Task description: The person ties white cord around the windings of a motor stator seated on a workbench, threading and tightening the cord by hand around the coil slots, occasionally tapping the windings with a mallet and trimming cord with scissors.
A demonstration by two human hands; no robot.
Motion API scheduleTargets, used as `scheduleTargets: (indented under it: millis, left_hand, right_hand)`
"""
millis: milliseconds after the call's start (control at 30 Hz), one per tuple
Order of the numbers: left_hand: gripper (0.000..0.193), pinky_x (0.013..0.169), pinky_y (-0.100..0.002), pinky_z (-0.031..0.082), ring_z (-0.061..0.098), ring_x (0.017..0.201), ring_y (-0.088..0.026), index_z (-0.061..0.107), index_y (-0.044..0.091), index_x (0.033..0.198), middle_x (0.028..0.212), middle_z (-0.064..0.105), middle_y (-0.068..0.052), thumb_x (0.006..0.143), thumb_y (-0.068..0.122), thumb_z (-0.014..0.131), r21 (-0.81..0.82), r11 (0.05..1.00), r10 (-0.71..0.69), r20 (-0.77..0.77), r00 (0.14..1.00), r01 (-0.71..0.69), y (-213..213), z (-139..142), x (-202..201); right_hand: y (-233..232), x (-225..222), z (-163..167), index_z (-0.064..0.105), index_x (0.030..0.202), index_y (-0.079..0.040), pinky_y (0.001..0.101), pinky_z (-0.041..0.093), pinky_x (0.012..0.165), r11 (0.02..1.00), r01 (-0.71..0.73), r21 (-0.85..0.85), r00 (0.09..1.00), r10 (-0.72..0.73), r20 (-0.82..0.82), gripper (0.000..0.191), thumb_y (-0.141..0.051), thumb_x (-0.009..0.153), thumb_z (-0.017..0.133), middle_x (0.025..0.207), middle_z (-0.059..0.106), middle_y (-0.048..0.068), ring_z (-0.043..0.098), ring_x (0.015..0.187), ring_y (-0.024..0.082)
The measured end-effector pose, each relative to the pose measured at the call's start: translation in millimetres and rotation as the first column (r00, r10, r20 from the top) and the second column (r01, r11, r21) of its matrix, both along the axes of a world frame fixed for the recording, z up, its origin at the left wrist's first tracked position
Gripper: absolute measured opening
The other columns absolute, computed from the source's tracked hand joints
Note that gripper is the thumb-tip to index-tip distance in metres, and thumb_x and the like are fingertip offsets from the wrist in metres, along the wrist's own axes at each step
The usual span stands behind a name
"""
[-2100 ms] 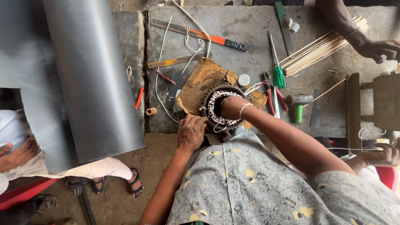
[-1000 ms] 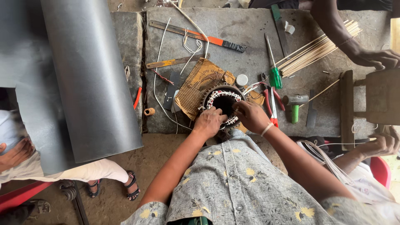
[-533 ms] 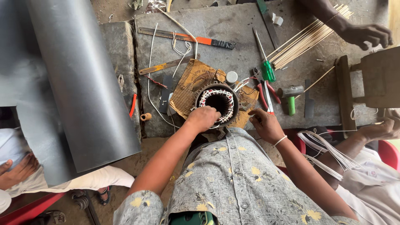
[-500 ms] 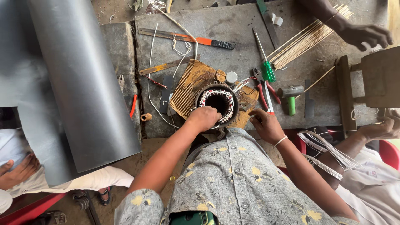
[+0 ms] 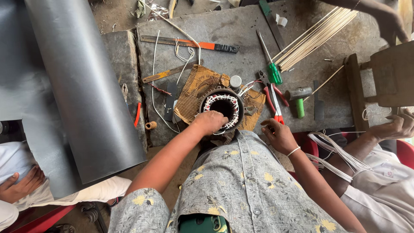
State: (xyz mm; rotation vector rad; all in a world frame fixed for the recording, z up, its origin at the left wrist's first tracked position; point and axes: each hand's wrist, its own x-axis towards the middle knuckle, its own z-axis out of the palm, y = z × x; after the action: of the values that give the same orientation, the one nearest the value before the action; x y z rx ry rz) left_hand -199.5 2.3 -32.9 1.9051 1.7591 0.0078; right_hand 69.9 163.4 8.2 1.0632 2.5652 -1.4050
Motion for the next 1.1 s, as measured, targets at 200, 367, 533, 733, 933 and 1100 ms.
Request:
scheduleTargets:
  millis: [200, 367, 533, 733, 933, 1100]
  left_hand:
    - [0.032, 0.089, -0.045, 0.055, 0.068, 0.102, -0.033, 0.073, 0.018, 0.111, 0.098, 0.072, -0.011, 0.084, 0.008, 0.058, 0.002, 0.995, 0.099, 0.187, 0.977, -0.101, 2.6, 7.8, -10.1]
    - [0.029, 0.088, -0.044, 0.055, 0.068, 0.105, -0.031, 0.075, 0.024, 0.108, 0.103, 0.071, -0.007, 0.092, 0.009, 0.056, -0.06, 0.996, 0.077, 0.11, 0.991, -0.071, -0.2, 10.4, -8.3]
    - [0.027, 0.087, -0.045, 0.055, 0.068, 0.104, -0.032, 0.073, 0.016, 0.106, 0.102, 0.072, -0.008, 0.09, 0.005, 0.054, -0.014, 0.997, 0.071, 0.137, 0.988, -0.07, -4.7, 11.5, -12.2]
    - [0.022, 0.087, -0.046, 0.056, 0.069, 0.103, -0.034, 0.073, 0.014, 0.104, 0.101, 0.071, -0.015, 0.09, 0.009, 0.056, -0.109, 0.993, -0.038, 0.056, 0.998, 0.044, 10.0, 10.8, -13.9]
    - [0.017, 0.087, -0.046, 0.055, 0.07, 0.101, -0.035, 0.07, 0.009, 0.1, 0.102, 0.071, -0.013, 0.089, 0.009, 0.057, -0.009, 0.997, -0.078, 0.069, 0.995, 0.079, 8.3, 9.0, -6.4]
    - [0.015, 0.089, -0.046, 0.054, 0.069, 0.102, -0.034, 0.067, 0.009, 0.103, 0.099, 0.071, -0.013, 0.097, 0.011, 0.054, -0.048, 0.997, 0.073, 0.15, 0.986, -0.066, 7.0, 13.1, -8.3]
  right_hand:
    - [1.6, 4.3, -1.1, 0.067, 0.118, -0.009, 0.0413, 0.057, 0.083, 0.998, 0.046, -0.034, 0.995, -0.043, 0.089, 0.03, -0.027, 0.093, 0.069, 0.097, 0.075, 0.015, 0.075, 0.093, 0.03]
    - [-2.4, 5.9, -2.3, 0.067, 0.117, -0.008, 0.0407, 0.057, 0.084, 0.999, 0.027, -0.031, 0.999, -0.026, 0.038, 0.031, -0.027, 0.093, 0.07, 0.1, 0.075, 0.016, 0.074, 0.096, 0.03]
    - [-3.7, 12.3, -5.1, 0.068, 0.118, -0.009, 0.0408, 0.056, 0.084, 0.998, 0.06, -0.019, 0.998, -0.059, 0.039, 0.032, -0.028, 0.093, 0.071, 0.102, 0.075, 0.016, 0.074, 0.098, 0.03]
    - [-3.1, 18.2, -3.7, 0.068, 0.12, -0.011, 0.0406, 0.057, 0.081, 0.994, 0.106, -0.021, 0.986, -0.103, 0.128, 0.033, -0.029, 0.093, 0.07, 0.099, 0.075, 0.016, 0.074, 0.089, 0.031]
    - [-6.9, 18.7, -3.5, 0.068, 0.118, -0.009, 0.0388, 0.057, 0.083, 0.995, 0.1, -0.025, 0.993, -0.098, 0.063, 0.03, -0.027, 0.094, 0.069, 0.104, 0.077, 0.016, 0.075, 0.097, 0.029]
    - [-9.2, 20.9, -7.2, 0.068, 0.119, -0.009, 0.0393, 0.057, 0.082, 0.987, 0.155, -0.043, 0.983, -0.15, 0.102, 0.03, -0.027, 0.094, 0.069, 0.104, 0.076, 0.017, 0.076, 0.096, 0.03]
